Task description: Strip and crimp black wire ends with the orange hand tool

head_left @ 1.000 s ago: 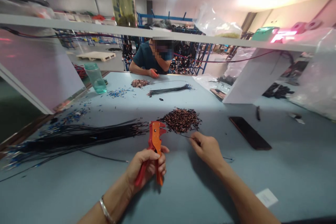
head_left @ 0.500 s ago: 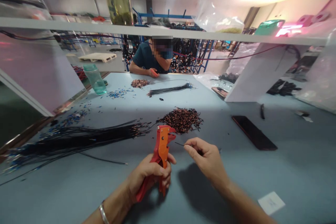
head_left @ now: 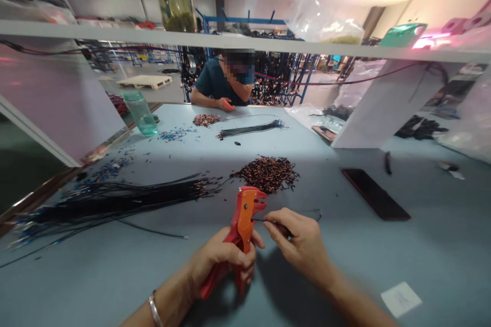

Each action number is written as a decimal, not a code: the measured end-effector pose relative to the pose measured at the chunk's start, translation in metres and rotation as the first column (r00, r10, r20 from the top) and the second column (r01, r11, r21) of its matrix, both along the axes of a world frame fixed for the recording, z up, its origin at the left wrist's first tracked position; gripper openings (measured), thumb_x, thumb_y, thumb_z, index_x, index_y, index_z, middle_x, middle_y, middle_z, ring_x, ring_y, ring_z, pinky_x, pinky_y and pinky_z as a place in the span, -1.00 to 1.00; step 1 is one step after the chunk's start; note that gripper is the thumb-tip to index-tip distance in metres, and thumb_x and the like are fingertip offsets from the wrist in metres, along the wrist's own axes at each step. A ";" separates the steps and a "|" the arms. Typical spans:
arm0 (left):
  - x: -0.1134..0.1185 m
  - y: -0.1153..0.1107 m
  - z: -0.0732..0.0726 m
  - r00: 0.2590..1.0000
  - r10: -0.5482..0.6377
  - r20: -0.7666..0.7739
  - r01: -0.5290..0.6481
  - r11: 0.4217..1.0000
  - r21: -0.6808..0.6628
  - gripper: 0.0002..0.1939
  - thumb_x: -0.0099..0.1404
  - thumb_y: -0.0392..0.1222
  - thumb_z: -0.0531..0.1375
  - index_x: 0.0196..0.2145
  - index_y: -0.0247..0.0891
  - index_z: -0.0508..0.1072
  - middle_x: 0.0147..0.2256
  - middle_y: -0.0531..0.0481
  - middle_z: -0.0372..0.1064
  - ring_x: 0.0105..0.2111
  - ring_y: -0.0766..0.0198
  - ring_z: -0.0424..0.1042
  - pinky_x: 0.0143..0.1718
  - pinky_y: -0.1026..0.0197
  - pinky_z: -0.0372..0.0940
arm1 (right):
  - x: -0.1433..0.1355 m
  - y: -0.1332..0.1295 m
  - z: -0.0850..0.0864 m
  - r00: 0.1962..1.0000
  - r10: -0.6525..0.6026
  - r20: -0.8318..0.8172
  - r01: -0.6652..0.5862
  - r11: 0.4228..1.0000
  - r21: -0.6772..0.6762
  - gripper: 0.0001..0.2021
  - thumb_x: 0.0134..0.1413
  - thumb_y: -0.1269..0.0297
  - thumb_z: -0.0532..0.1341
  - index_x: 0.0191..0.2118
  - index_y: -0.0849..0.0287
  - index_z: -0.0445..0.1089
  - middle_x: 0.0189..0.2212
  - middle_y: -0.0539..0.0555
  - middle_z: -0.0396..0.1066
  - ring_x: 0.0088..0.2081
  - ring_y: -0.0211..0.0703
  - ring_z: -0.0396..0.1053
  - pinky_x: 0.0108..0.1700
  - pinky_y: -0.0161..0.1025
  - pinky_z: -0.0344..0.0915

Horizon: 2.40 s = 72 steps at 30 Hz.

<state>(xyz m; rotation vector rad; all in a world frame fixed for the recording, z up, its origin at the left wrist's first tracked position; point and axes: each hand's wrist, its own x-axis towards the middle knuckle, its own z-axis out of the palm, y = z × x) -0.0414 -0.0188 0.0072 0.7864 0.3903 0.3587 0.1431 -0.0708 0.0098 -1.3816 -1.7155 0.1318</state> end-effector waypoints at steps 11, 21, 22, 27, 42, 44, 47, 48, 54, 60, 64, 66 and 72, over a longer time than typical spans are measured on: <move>0.000 -0.002 -0.001 1.000 0.002 -0.003 -0.002 1.000 0.003 -0.67 -0.06 -0.33 0.18 -0.25 -0.36 0.44 -0.56 0.05 0.25 -0.59 0.33 0.28 -0.44 0.18 0.24 | -0.004 -0.001 -0.004 0.996 -0.057 0.063 0.055 0.998 0.036 -0.82 0.15 0.37 0.11 -0.45 0.18 0.38 -0.61 -0.02 0.36 -0.62 -0.32 0.25 -0.52 -0.37 0.15; 0.002 -0.002 -0.003 1.000 -0.015 0.014 0.015 1.000 -0.019 -0.66 -0.07 -0.33 0.17 -0.25 -0.38 0.43 -0.56 0.04 0.24 -0.59 0.34 0.26 -0.44 0.19 0.22 | -0.007 -0.004 0.003 0.997 0.017 -0.071 -0.016 1.000 0.021 -0.83 0.15 0.39 0.10 -0.44 0.18 0.36 -0.60 -0.04 0.34 -0.61 -0.33 0.22 -0.54 -0.39 0.15; 0.002 -0.002 -0.002 1.000 -0.012 0.013 0.012 1.000 -0.019 -0.65 -0.07 -0.33 0.17 -0.25 -0.38 0.43 -0.56 0.05 0.23 -0.60 0.34 0.26 -0.45 0.19 0.21 | -0.008 -0.004 0.003 0.996 0.024 -0.088 -0.024 1.000 0.009 -0.82 0.15 0.38 0.10 -0.45 0.18 0.36 -0.61 -0.05 0.33 -0.62 -0.33 0.21 -0.55 -0.40 0.15; 0.003 -0.003 -0.001 0.997 0.080 0.005 -0.080 0.997 -0.015 -0.67 -0.06 -0.32 0.19 -0.25 -0.36 0.43 -0.56 0.06 0.23 -0.58 0.33 0.27 -0.43 0.18 0.22 | -0.007 -0.004 0.004 0.998 0.003 -0.064 -0.003 1.000 0.010 -0.83 0.14 0.37 0.12 -0.44 0.18 0.40 -0.64 -0.06 0.32 -0.65 -0.35 0.18 -0.57 -0.40 0.12; 0.008 -0.005 -0.005 0.935 0.350 -0.050 -0.351 0.936 -0.012 -0.68 -0.04 -0.34 0.31 -0.27 -0.30 0.40 -0.45 0.05 0.32 -0.46 0.30 0.38 -0.32 0.22 0.27 | -0.016 -0.008 -0.003 0.978 0.081 0.191 -0.111 0.982 0.155 -0.81 0.18 0.43 0.11 -0.44 0.18 0.38 -0.67 -0.05 0.28 -0.63 -0.31 0.16 -0.51 -0.33 0.09; 0.009 -0.006 -0.005 0.933 0.357 -0.048 -0.358 0.934 -0.018 -0.69 -0.04 -0.34 0.31 -0.27 -0.30 0.40 -0.47 0.06 0.32 -0.46 0.30 0.38 -0.33 0.22 0.27 | -0.017 -0.008 -0.004 0.978 0.097 0.182 -0.125 0.981 0.146 -0.82 0.18 0.43 0.12 -0.43 0.18 0.38 -0.65 -0.04 0.30 -0.62 -0.31 0.17 -0.51 -0.33 0.09; 0.009 -0.006 -0.004 0.931 0.362 -0.054 -0.364 0.931 -0.033 -0.69 -0.04 -0.35 0.30 -0.28 -0.29 0.40 -0.46 0.06 0.33 -0.47 0.30 0.39 -0.34 0.22 0.28 | -0.019 -0.008 -0.006 0.979 0.109 0.173 -0.133 0.982 0.133 -0.83 0.18 0.44 0.11 -0.42 0.18 0.38 -0.65 -0.04 0.30 -0.62 -0.30 0.17 -0.52 -0.33 0.08; 0.009 -0.006 -0.004 0.930 0.363 -0.062 -0.366 0.930 -0.039 -0.69 -0.04 -0.35 0.30 -0.28 -0.29 0.39 -0.46 0.06 0.33 -0.47 0.30 0.39 -0.34 0.22 0.28 | -0.020 -0.008 -0.006 0.979 0.108 0.173 -0.132 0.982 0.134 -0.82 0.18 0.45 0.11 -0.42 0.19 0.38 -0.66 -0.04 0.29 -0.63 -0.30 0.17 -0.53 -0.33 0.08; 0.009 -0.007 -0.002 0.926 0.367 -0.092 -0.372 0.926 -0.057 -0.67 -0.05 -0.31 0.31 -0.28 -0.30 0.37 -0.45 0.07 0.33 -0.48 0.31 0.39 -0.35 0.22 0.30 | -0.021 -0.009 -0.008 0.980 0.098 0.173 -0.128 0.976 0.177 -0.84 0.18 0.45 0.11 -0.40 0.18 0.37 -0.66 -0.05 0.27 -0.64 -0.30 0.15 -0.54 -0.32 0.07; 0.010 -0.009 0.003 0.928 0.351 -0.125 -0.356 0.934 -0.026 -0.65 -0.07 -0.28 0.32 -0.28 -0.30 0.36 -0.48 0.09 0.31 -0.49 0.31 0.38 -0.42 0.24 0.31 | -0.023 -0.009 -0.007 0.977 0.111 0.182 -0.147 0.970 0.194 -0.87 0.17 0.46 0.12 -0.36 0.19 0.38 -0.66 -0.05 0.28 -0.64 -0.30 0.15 -0.54 -0.31 0.07; 0.009 -0.010 0.002 0.936 0.334 -0.113 -0.336 0.942 -0.005 -0.66 -0.06 -0.29 0.30 -0.27 -0.30 0.36 -0.47 0.09 0.31 -0.48 0.30 0.38 -0.42 0.24 0.32 | -0.024 -0.011 -0.007 0.980 0.133 0.149 -0.160 0.969 0.190 -0.88 0.17 0.47 0.13 -0.35 0.20 0.38 -0.66 -0.05 0.29 -0.65 -0.30 0.16 -0.54 -0.30 0.10; 0.008 -0.009 -0.001 0.943 0.313 -0.109 -0.316 0.949 -0.005 -0.65 -0.05 -0.29 0.29 -0.26 -0.29 0.35 -0.47 0.07 0.31 -0.48 0.27 0.39 -0.45 0.21 0.34 | -0.025 -0.011 -0.006 0.980 0.164 0.113 -0.182 0.969 0.167 -0.89 0.16 0.47 0.13 -0.34 0.20 0.38 -0.64 -0.04 0.33 -0.64 -0.30 0.19 -0.53 -0.31 0.13; 0.007 -0.009 -0.005 0.965 0.260 -0.048 -0.261 0.965 -0.033 -0.67 -0.04 -0.31 0.27 -0.26 -0.32 0.37 -0.46 0.02 0.35 -0.46 0.27 0.39 -0.41 0.21 0.32 | -0.023 -0.011 -0.002 0.946 0.308 -0.103 -0.307 0.951 0.027 -0.90 0.15 0.48 0.15 -0.30 0.19 0.39 -0.59 -0.04 0.41 -0.59 -0.33 0.31 -0.50 -0.40 0.21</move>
